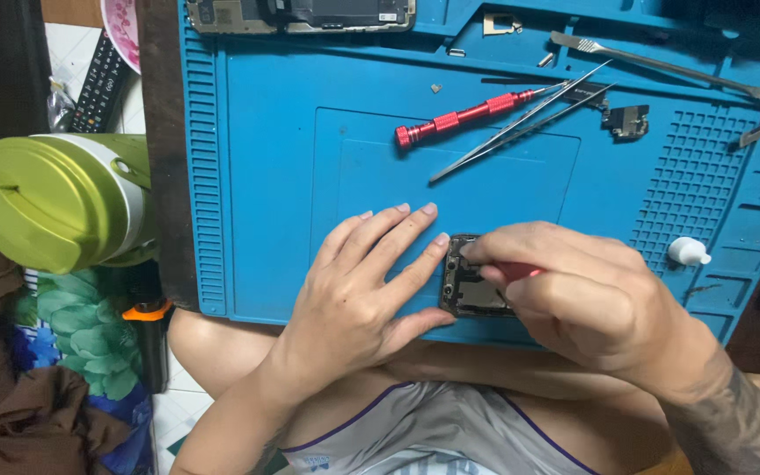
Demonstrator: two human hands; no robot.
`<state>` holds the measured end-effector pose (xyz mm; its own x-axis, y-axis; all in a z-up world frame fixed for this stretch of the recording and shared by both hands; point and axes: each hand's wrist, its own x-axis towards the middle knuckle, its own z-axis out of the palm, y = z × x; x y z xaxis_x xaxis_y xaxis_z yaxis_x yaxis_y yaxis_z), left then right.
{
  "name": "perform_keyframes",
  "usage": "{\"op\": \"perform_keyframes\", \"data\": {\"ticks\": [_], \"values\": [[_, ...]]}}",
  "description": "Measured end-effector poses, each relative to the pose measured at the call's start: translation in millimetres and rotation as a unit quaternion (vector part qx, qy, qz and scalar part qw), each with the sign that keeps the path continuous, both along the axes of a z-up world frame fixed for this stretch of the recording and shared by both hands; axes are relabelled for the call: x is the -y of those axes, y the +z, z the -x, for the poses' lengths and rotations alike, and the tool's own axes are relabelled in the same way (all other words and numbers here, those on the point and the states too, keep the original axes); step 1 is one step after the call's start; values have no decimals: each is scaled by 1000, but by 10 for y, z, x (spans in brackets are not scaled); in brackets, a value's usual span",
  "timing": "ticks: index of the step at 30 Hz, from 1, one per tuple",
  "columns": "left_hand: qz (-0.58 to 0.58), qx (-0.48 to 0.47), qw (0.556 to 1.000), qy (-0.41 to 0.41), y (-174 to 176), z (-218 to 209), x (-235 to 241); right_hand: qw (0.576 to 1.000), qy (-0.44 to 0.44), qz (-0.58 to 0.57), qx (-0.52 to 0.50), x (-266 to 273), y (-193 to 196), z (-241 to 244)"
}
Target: The person uses a red screwdriver to remove screws from a disassembled smartphone placed on a blue work mat. They manipulate the phone's internal components and casing, occasionally using tweezers to handle small parts.
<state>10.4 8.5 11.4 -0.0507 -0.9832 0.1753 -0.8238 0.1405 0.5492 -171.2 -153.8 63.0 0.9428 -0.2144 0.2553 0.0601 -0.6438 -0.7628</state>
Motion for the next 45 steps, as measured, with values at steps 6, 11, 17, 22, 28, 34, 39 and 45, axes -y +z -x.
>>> {"op": "perform_keyframes", "data": {"ticks": [6,11,17,22,28,34,39,45], "values": [[18,-8,1000,-5,-5,5,-10,982,-23,165,-93,15,86,55],[17,3,1000,4,-28,6,-13,992,-128,-4,-8,146,211,152],[22,-129,991,29,-127,85,-34,921,1,383,-72,-207,122,-556],[87,-38,994,57,-134,52,-88,941,8,331,-74,-39,-132,-654],[73,-45,996,32,22,5,-21,951,-72,291,-81,458,-153,-546],[64,-43,997,24,-2,-5,-26,918,-115,348,-149,509,-203,-625],[44,-43,998,16,-11,-33,-27,974,-195,118,5,125,-169,-168],[21,-21,1000,10,-20,-33,-28,952,-244,-154,103,-244,-628,131]]}}
